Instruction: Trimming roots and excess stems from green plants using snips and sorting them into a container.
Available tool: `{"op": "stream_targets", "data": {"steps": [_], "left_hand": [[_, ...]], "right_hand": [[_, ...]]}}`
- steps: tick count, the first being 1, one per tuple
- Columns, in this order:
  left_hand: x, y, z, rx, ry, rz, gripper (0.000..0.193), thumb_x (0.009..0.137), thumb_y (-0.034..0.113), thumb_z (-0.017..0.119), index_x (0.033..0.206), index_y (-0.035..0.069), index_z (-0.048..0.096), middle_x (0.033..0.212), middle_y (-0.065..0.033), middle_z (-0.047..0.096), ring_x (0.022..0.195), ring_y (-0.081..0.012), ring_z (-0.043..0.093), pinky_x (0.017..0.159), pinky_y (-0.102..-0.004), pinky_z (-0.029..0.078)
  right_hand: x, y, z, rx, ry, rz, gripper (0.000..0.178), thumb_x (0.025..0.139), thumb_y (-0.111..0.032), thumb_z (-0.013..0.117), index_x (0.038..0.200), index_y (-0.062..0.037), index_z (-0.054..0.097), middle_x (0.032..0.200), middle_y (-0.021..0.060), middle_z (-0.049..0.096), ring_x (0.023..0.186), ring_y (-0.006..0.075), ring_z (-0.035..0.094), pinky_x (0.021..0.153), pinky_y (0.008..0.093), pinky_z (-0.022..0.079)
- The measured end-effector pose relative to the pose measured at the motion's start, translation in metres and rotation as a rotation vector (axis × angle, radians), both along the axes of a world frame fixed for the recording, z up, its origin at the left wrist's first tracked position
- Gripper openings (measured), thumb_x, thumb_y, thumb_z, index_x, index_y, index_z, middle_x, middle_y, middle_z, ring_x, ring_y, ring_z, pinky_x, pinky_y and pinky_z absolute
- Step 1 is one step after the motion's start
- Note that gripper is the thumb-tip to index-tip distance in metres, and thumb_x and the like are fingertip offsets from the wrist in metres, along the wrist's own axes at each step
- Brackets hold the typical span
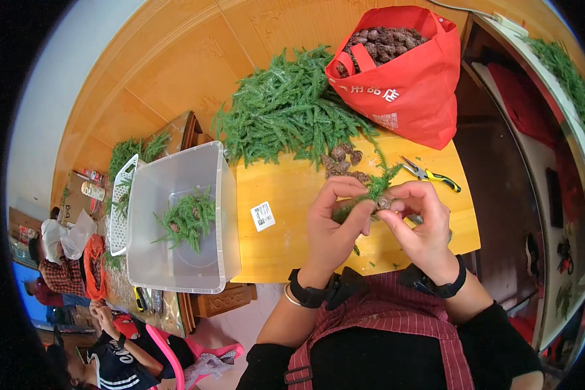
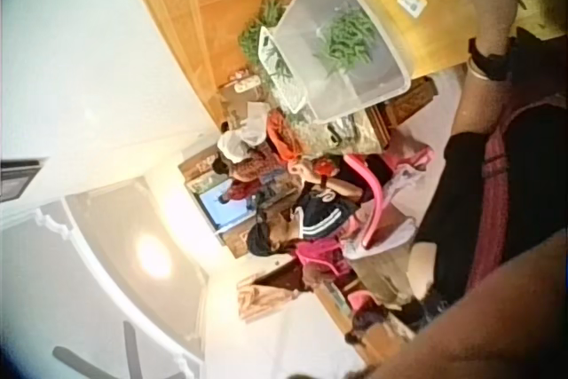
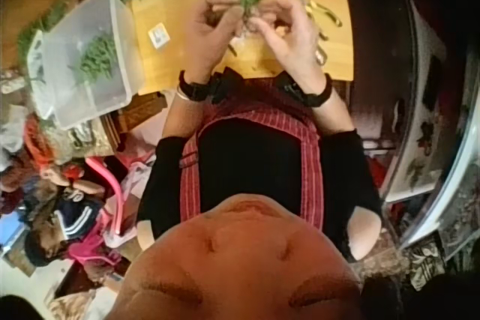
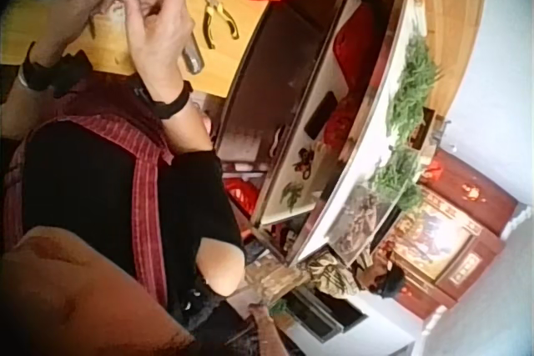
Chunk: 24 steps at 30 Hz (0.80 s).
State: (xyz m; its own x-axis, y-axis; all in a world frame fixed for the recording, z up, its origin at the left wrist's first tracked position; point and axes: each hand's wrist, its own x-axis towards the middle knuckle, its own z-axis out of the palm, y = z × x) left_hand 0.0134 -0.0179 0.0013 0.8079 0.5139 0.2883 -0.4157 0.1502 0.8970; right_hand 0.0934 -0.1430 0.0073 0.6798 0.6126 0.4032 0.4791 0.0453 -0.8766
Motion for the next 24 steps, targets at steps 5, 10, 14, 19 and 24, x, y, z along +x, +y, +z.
{"op": "stream_targets", "data": {"steps": [5,10,14,19,24], "left_hand": [[0.001,0.001,0.0,0.123,-0.007,0.032,0.021,0.075,-0.006,0.065,0.092,-0.001,0.053,0.101,-0.0102,0.05,0.065,-0.0095,0.057,0.048,-0.0186,0.045],[-0.006,0.001,0.002,0.056,0.088,0.001,0.023,0.074,-0.006,0.067,0.092,-0.001,0.054,0.1,-0.0116,0.054,0.068,-0.0109,0.059,0.051,-0.0195,0.049],[-0.004,0.003,-0.004,0.217,0.003,-0.002,0.022,0.074,-0.01,0.064,0.089,-0.001,0.051,0.095,-0.0146,0.054,0.064,-0.0151,0.06,0.049,-0.0227,0.051],[-0.003,0.004,-0.003,0.35,-0.075,-0.038,0.023,0.072,-0.011,0.065,0.089,-0.002,0.051,0.094,-0.0155,0.055,0.07,-0.0185,0.062,0.054,-0.0255,0.055],[-0.002,0.009,-0.007,0.593,-0.155,0.102,0.022,0.07,-0.01,0.067,0.087,-0.003,0.055,0.093,-0.018,0.057,0.072,-0.0189,0.062,0.057,-0.0261,0.055]], "right_hand": [[-0.001,0.002,-0.002,0.096,0.064,0.031,0.031,0.073,0.001,0.067,0.093,-0.0006,0.043,0.089,0.0105,0.061,0.072,0.0101,0.058,0.061,0.0218,0.047],[0.001,-0.001,-0.003,0.124,0.086,0.051,0.034,0.071,0.002,0.07,0.088,-0.0026,0.04,0.087,0.012,0.061,0.068,0.0095,0.056,0.061,0.0214,0.047],[0.006,-0.005,-0.01,0.114,0.036,0.081,0.037,0.07,0.001,0.072,0.086,-0.003,0.039,0.085,0.0136,0.062,0.069,0.0108,0.058,0.062,0.022,0.048],[0.008,-0.009,-0.008,0.182,0.044,0.104,0.04,0.069,-0.003,0.075,0.086,-0.0027,0.039,0.082,0.0135,0.062,0.072,0.0135,0.061,0.063,0.0239,0.051],[0.019,-0.018,0.024,-0.039,-0.309,0.132,0.044,0.064,-0.018,0.08,0.087,-0.0022,0.046,0.076,0.0099,0.06,0.064,0.0163,0.06,0.06,0.0229,0.05]]}}
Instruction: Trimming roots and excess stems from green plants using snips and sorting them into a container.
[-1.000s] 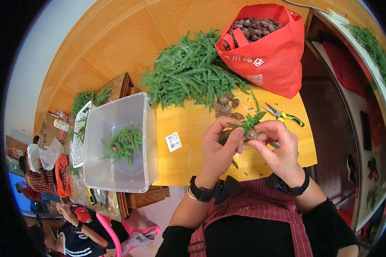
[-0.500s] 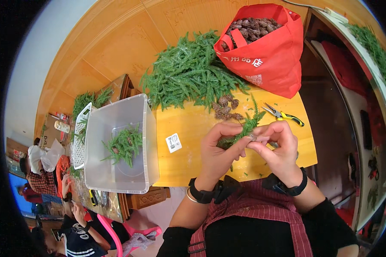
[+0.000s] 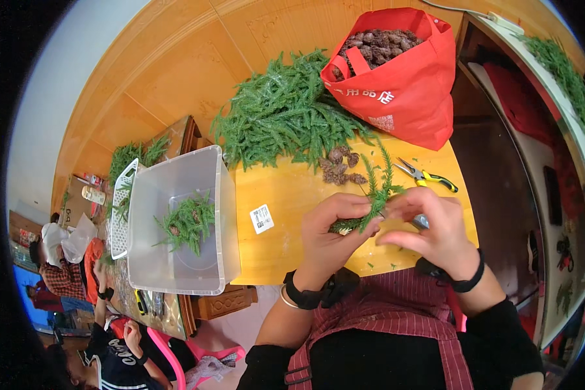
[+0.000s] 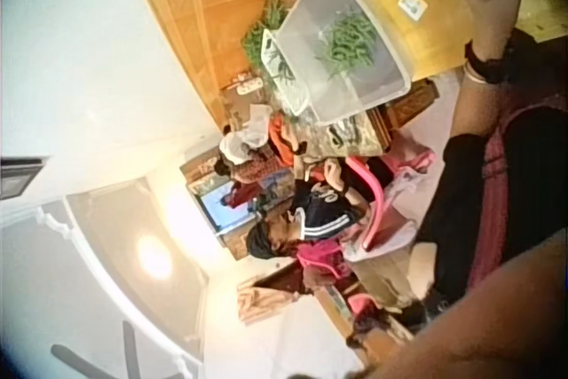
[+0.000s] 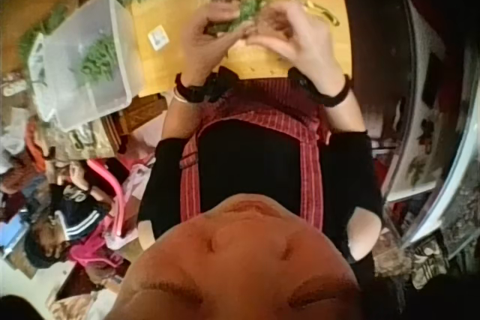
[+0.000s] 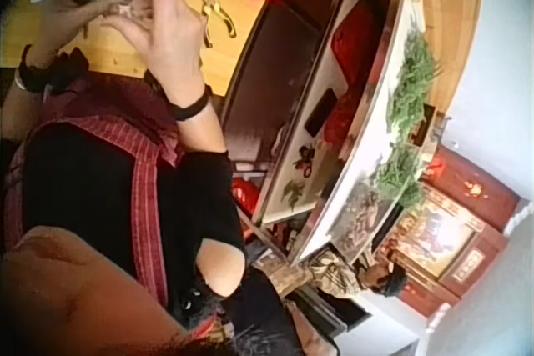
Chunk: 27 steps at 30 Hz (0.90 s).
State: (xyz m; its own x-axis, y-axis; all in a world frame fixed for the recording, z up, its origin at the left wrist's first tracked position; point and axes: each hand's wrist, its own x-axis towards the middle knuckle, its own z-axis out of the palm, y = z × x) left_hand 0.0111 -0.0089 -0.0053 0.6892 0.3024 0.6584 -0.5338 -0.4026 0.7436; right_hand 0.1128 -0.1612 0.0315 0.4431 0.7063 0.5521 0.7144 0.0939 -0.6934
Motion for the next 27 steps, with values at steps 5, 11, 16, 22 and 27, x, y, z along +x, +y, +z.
{"op": "stream_targets", "data": {"steps": [5,11,16,22,27], "left_hand": [[-0.009,-0.001,0.003,-0.133,0.102,-0.073,0.024,0.068,-0.01,0.07,0.086,-0.001,0.057,0.09,-0.0167,0.06,0.075,-0.0191,0.062,0.06,-0.0271,0.054],[-0.008,-0.004,0.016,-0.067,0.121,-0.18,0.021,0.068,-0.01,0.07,0.085,-0.001,0.061,0.087,-0.0148,0.061,0.068,-0.0162,0.062,0.054,-0.0241,0.052],[-0.013,-0.004,0.019,-0.162,0.198,-0.217,0.02,0.068,-0.01,0.069,0.084,0.0,0.062,0.086,-0.0144,0.061,0.065,-0.0147,0.061,0.051,-0.0223,0.05],[-0.014,-0.005,0.024,-0.174,0.235,-0.238,0.019,0.069,-0.01,0.069,0.084,0.0,0.062,0.084,-0.0132,0.062,0.064,-0.013,0.061,0.049,-0.0213,0.049],[-0.014,-0.007,0.025,-0.155,0.226,-0.204,0.019,0.067,-0.007,0.072,0.081,0.001,0.061,0.082,-0.0119,0.063,0.065,-0.014,0.061,0.052,-0.0227,0.048]], "right_hand": [[0.02,-0.008,0.055,-0.049,-0.533,-0.081,0.064,0.054,-0.042,0.08,0.098,-0.001,0.056,0.098,0.0128,0.057,0.092,0.0307,0.054,0.082,0.0387,0.043],[0.046,0.009,0.044,-0.255,-0.209,0.436,0.041,0.068,-0.027,0.073,0.097,-0.003,0.059,0.099,0.0117,0.059,0.098,0.0286,0.054,0.085,0.0364,0.042],[0.041,0.011,0.039,-0.408,0.256,0.539,0.032,0.07,-0.018,0.073,0.094,-0.0019,0.06,0.096,0.0088,0.06,0.096,0.0237,0.055,0.088,0.0347,0.039],[0.038,0.01,0.029,-0.345,0.447,0.571,0.022,0.072,-0.017,0.072,0.085,-0.0044,0.059,0.094,0.0064,0.06,0.093,0.0189,0.055,0.087,0.0329,0.039],[0.033,0.01,0.026,-0.283,0.487,0.541,0.02,0.073,-0.017,0.071,0.081,-0.0053,0.057,0.089,0.0061,0.06,0.092,0.0202,0.054,0.088,0.0347,0.038]]}}
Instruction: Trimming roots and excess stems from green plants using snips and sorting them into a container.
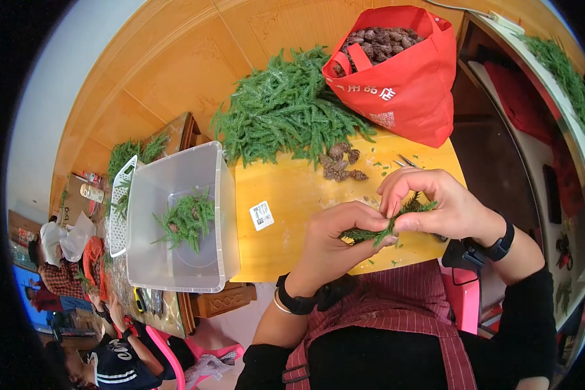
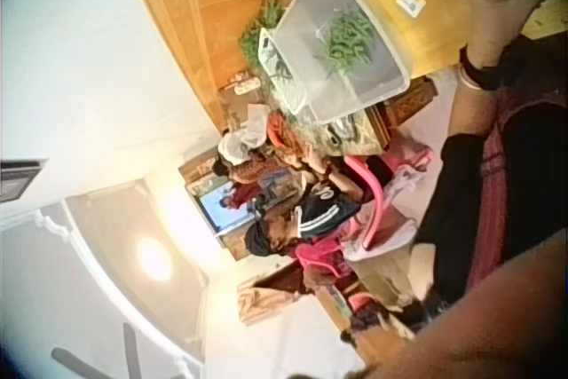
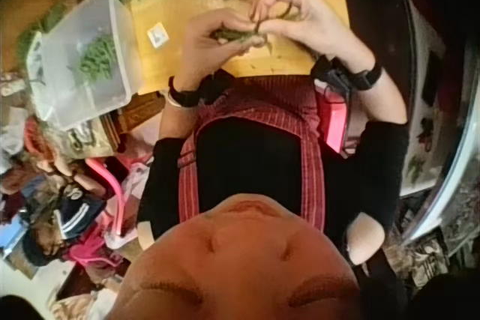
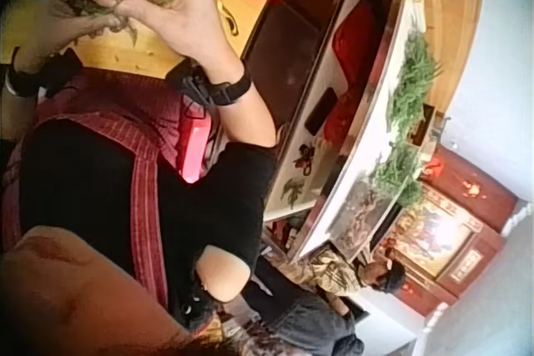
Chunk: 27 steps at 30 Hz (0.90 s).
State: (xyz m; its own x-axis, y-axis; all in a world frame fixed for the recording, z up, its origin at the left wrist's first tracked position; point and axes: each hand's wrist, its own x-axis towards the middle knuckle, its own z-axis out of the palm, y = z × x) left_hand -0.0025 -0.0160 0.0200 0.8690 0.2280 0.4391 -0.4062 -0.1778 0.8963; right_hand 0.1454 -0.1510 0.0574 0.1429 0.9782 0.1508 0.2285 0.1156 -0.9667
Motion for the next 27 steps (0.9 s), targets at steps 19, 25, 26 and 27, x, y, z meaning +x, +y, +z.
{"op": "stream_targets", "data": {"steps": [19,25,26,27], "left_hand": [[0.02,-0.025,-0.014,0.521,-0.135,0.596,0.022,0.063,-0.002,0.073,0.081,0.0,0.059,0.08,-0.0137,0.064,0.071,-0.0251,0.063,0.061,-0.029,0.05],[0.029,-0.021,-0.029,0.672,-0.1,0.621,0.024,0.062,-0.001,0.072,0.083,0.001,0.059,0.082,-0.0139,0.063,0.073,-0.0276,0.062,0.062,-0.0313,0.05],[0.031,-0.02,-0.03,0.695,-0.104,0.627,0.025,0.062,0.0,0.072,0.083,0.001,0.059,0.083,-0.0138,0.063,0.073,-0.0279,0.062,0.063,-0.0315,0.05],[0.032,-0.02,-0.031,0.719,-0.107,0.635,0.025,0.063,0.0,0.073,0.084,0.001,0.059,0.083,-0.0138,0.063,0.073,-0.0282,0.062,0.063,-0.0317,0.05]], "right_hand": [[-0.023,0.011,-0.043,0.467,-0.827,-0.782,0.017,0.064,-0.005,0.067,0.068,-0.0084,0.051,0.083,0.0029,0.06,0.098,0.0287,0.052,0.084,0.0401,0.035],[-0.028,0.029,-0.073,0.374,-0.401,-0.967,0.021,0.065,-0.002,0.065,0.063,-0.0057,0.044,0.083,0.0066,0.058,0.097,0.0289,0.051,0.085,0.039,0.037],[-0.027,0.031,-0.079,0.372,-0.402,-0.969,0.021,0.065,-0.002,0.065,0.063,-0.0057,0.044,0.083,0.0066,0.058,0.097,0.0289,0.051,0.085,0.039,0.037],[-0.026,0.033,-0.085,0.366,-0.257,-0.957,0.018,0.066,-0.002,0.064,0.065,-0.005,0.046,0.085,0.0071,0.058,0.098,0.0275,0.05,0.086,0.0382,0.037]]}}
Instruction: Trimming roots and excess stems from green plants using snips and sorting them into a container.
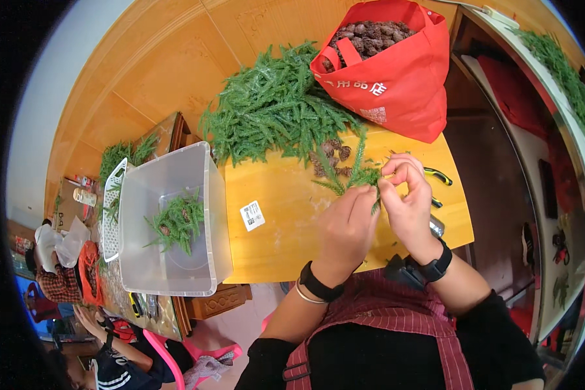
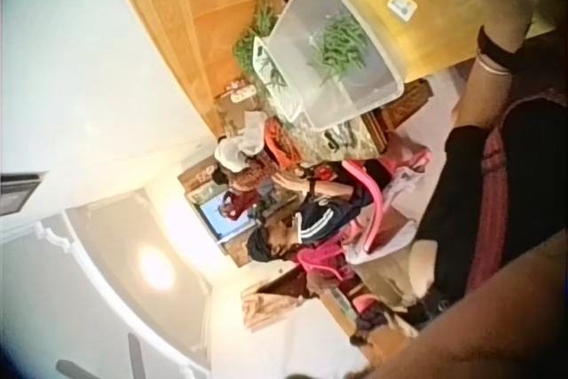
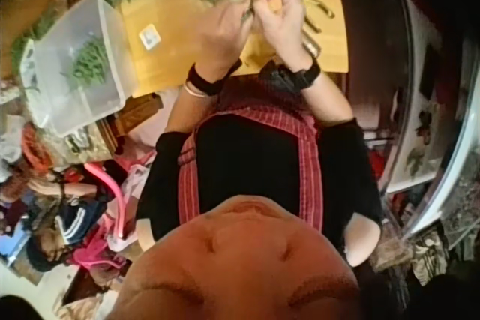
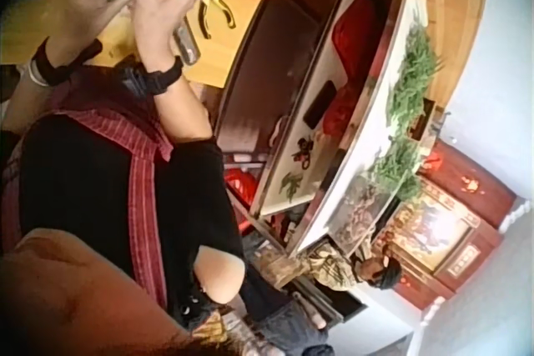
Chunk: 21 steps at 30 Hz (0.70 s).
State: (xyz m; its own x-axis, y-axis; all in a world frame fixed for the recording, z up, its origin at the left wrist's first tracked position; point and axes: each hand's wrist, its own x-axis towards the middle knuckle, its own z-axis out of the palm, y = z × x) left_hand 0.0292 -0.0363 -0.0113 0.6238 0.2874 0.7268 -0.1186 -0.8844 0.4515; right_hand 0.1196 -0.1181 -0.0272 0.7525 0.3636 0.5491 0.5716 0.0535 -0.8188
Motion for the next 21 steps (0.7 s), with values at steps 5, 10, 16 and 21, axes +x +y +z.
{"op": "stream_targets", "data": {"steps": [5,10,16,21], "left_hand": [[-0.001,0.014,0.005,-0.094,-0.013,-0.042,0.022,0.064,0.0,0.073,0.082,0.0,0.061,0.083,-0.0125,0.063,0.073,-0.0243,0.063,0.064,-0.0289,0.05],[-0.019,0.031,0.019,-0.54,0.049,-0.234,0.017,0.068,0.002,0.073,0.08,0.0,0.061,0.079,-0.0096,0.063,0.074,-0.0194,0.062,0.065,-0.027,0.049],[-0.022,0.029,0.029,-0.895,0.181,-0.441,0.015,0.071,0.001,0.072,0.081,-0.002,0.06,0.081,-0.0068,0.063,0.074,-0.0109,0.06,0.066,-0.0233,0.049],[-0.03,0.037,0.032,-1.171,0.305,-0.649,0.016,0.071,-0.001,0.071,0.082,-0.002,0.059,0.079,-0.0072,0.063,0.072,-0.0119,0.062,0.065,-0.0235,0.05]], "right_hand": [[0.007,-0.017,0.016,-0.033,0.164,0.248,0.011,0.071,-0.001,0.058,0.081,-0.0008,0.053,0.093,0.0059,0.055,0.105,0.0224,0.047,0.094,0.0351,0.034],[0.076,-0.07,0.018,-0.67,-0.054,0.127,0.023,0.07,-0.01,0.064,0.09,-0.0006,0.056,0.093,0.011,0.058,0.096,0.0236,0.055,0.084,0.0308,0.041],[0.092,-0.077,-0.004,-0.656,-0.051,0.112,0.015,0.075,-0.006,0.06,0.088,0.0,0.055,0.086,0.0119,0.057,0.081,0.0213,0.058,0.074,0.0275,0.043],[0.045,-0.038,0.08,-0.363,-0.405,0.513,0.027,0.075,-0.018,0.066,0.091,0.001,0.055,0.089,0.0123,0.058,0.084,0.0245,0.056,0.078,0.0317,0.043]]}}
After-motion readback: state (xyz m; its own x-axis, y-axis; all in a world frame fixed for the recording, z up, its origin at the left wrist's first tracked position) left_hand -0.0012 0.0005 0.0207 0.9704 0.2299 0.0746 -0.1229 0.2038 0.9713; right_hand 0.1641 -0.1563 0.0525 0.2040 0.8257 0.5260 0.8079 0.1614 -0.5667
